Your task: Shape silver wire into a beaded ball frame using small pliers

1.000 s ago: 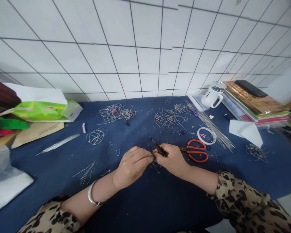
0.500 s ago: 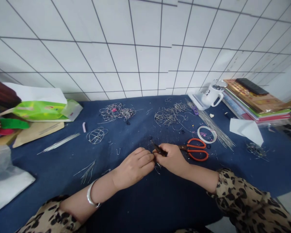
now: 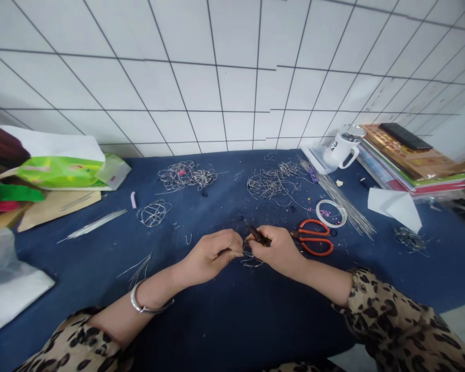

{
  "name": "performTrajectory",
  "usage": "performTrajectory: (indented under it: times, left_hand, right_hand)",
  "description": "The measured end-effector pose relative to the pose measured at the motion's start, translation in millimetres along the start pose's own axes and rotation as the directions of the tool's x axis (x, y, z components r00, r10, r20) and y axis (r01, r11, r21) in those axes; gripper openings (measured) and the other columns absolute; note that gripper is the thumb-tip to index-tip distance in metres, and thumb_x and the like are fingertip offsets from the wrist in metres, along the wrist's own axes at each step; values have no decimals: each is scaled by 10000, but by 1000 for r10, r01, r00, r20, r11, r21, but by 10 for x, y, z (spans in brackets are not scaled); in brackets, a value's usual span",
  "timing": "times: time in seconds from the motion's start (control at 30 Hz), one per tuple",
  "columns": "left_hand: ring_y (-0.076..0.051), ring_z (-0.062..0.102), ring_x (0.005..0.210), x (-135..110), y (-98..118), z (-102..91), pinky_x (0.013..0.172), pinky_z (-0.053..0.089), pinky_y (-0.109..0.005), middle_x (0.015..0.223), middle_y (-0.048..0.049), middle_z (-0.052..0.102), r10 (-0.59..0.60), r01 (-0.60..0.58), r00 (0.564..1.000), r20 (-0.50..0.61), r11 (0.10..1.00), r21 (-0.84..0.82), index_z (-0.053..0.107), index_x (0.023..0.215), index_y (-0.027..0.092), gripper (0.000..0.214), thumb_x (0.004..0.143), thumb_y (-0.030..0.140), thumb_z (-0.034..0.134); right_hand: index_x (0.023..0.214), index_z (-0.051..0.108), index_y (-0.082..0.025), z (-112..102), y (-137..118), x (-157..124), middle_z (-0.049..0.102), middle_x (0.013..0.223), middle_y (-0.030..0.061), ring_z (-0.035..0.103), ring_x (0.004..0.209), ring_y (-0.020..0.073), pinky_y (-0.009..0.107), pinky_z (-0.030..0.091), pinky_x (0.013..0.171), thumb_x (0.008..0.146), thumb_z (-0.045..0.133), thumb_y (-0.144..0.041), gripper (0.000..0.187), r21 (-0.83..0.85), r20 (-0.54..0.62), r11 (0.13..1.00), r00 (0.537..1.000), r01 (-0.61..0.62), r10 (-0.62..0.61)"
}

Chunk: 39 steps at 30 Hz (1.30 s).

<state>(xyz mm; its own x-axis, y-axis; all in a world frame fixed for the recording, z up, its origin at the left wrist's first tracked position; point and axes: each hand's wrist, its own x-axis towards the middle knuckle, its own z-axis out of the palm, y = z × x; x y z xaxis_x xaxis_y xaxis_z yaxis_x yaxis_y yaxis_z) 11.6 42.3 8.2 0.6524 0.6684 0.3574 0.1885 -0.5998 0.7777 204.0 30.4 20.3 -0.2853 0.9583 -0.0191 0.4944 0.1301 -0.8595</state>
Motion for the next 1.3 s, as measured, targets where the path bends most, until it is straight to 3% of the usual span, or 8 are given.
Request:
performTrajectory:
  times: [0.23, 0.43, 0.87, 1.1, 1.3]
  left_hand:
    - [-136, 572, 727, 4, 6, 6, 685, 449, -266, 787, -50, 601, -157, 156, 981, -112, 988, -19, 588, 823, 145, 40, 819, 128, 552]
    - [-130, 557, 692, 24, 57, 6, 661, 429, -251, 737, -36, 602, -187, 193, 976, -108, 980, 49, 623, 821, 147, 91, 830, 150, 533]
    - [-117, 539, 635, -16, 108, 39, 609, 418, -222, 693, -17, 593, -284, 306, 934, -216, 949, 80, 584, 757, 151, 110, 833, 184, 512]
    - [-120, 574, 630, -51, 88, 87, 609, 451, -232, 696, -13, 608, -339, 346, 912, -229, 938, -11, 571, 815, 159, 102, 855, 214, 496]
    - [-120, 585, 624, -61, 113, 153, 587, 466, -236, 675, -12, 601, -429, 389, 890, -155, 891, -236, 544, 867, 151, 133, 890, 243, 451]
  right_hand:
    - [729, 623, -156, -15, -23, -19, 535, 593, -21, 472, 554, 88, 195, 358, 534, 749, 523, -242, 133, 18, -11, 1000, 1000, 4, -4]
    - [733, 615, -151, -14, -26, -16, 516, 590, -26, 456, 553, 82, 186, 353, 524, 749, 525, -242, 128, 59, 9, 998, 1000, -9, 8]
    - [744, 619, -144, -17, -66, -11, 499, 591, -34, 432, 541, 70, 178, 347, 511, 737, 533, -224, 118, 140, 67, 990, 998, -19, 9]
    - [766, 617, -149, -12, -64, -9, 518, 610, -27, 447, 555, 81, 190, 357, 529, 744, 523, -230, 126, 138, 63, 990, 998, -12, 3]
    - [730, 577, -161, -11, -48, -6, 498, 610, -37, 440, 563, 79, 193, 355, 547, 744, 513, -213, 84, 96, 19, 995, 1000, 3, -5]
